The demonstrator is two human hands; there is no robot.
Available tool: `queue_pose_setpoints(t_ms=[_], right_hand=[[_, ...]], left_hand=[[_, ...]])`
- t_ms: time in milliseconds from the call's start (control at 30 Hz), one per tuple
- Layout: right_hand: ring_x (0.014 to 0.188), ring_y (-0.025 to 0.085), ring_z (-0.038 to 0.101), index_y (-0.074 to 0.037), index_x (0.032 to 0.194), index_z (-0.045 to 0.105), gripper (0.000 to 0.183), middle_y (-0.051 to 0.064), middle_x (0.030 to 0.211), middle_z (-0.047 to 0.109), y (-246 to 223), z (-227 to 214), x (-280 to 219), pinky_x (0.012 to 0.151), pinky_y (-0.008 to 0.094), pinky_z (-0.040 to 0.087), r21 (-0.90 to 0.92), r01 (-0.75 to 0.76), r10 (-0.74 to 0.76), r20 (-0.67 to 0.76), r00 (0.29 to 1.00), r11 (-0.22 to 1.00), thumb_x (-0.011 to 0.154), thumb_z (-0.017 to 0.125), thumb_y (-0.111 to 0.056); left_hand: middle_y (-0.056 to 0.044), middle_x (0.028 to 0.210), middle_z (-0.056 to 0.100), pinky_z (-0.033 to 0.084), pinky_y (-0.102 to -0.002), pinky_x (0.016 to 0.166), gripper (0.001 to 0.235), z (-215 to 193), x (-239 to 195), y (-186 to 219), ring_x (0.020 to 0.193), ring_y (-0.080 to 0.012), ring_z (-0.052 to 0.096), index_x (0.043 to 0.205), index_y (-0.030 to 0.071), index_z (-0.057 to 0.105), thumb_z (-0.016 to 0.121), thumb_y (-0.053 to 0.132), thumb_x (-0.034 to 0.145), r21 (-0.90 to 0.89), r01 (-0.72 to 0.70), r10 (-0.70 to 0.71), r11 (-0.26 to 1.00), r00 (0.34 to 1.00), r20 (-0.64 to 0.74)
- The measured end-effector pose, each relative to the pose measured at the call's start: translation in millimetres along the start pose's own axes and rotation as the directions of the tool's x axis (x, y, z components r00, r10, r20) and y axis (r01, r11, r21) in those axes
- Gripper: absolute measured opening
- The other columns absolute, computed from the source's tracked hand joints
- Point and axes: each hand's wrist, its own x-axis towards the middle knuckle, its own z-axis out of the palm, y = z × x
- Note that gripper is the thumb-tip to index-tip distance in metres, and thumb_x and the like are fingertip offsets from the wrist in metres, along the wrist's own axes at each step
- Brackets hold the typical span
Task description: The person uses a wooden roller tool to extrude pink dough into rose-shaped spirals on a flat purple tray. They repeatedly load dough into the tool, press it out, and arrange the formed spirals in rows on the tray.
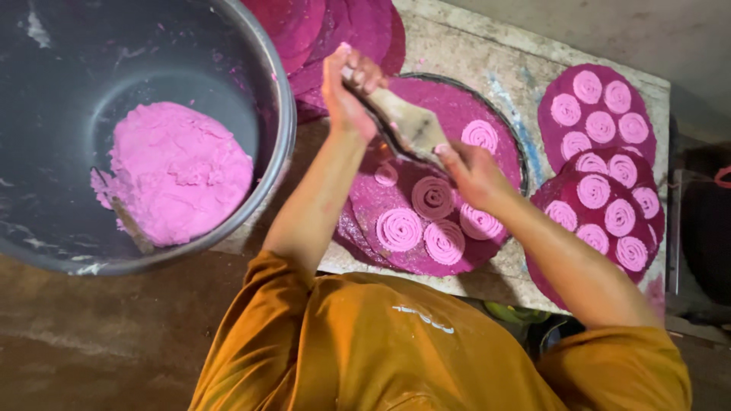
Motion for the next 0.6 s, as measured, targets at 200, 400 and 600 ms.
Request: queue_pose_setpoints(t_ms=[200,400,600], right_hand=[[0.071,0.018,0.061,0.002,0.117,0.07,0.062,0.011,0.074,0.065,1,-2,-18,0.068,0.038,0.05,-0.044,0.182,-0.18,0.05,0.982,0.982,0.105,0.043,-0.053],[0.063,0.022,0.056,0.001,0.108,0.072,0.06,0.014,0.066,0.059,8,-40,-29,0.062,0.042,0.047,-0.179,0.001,-0.001,-0.001,1.0,0.984,0.104,0.045,-0.053],[0.061,0.017,0.057,0.001,0.112,0.069,0.061,0.006,0.066,0.06,-3,-12,-2,0.058,0.04,0.048,-0.009,0.076,-0.077,-0.069,0.995,0.997,0.103,0.043,-0.054]], left_hand=[[0.006,0.061,0.04,0.037,-0.032,0.059,0.028,-4,-32,5,0.054,-0.0112,0.039,0.075,0.02,0.045,0.06,0.032,0.096,-0.021,0.017,-0.019,1.0,0.994,-0.108],[0.005,0.061,0.04,0.039,-0.032,0.06,0.028,8,-21,-40,0.055,-0.013,0.04,0.074,0.018,0.045,0.059,0.033,0.093,-0.139,0.065,-0.085,0.988,0.986,-0.141],[0.005,0.058,0.039,0.036,-0.033,0.057,0.03,15,10,-14,0.052,-0.0128,0.038,0.072,0.018,0.045,0.06,0.032,0.094,-0.004,0.006,-0.007,1.0,0.995,-0.095]])
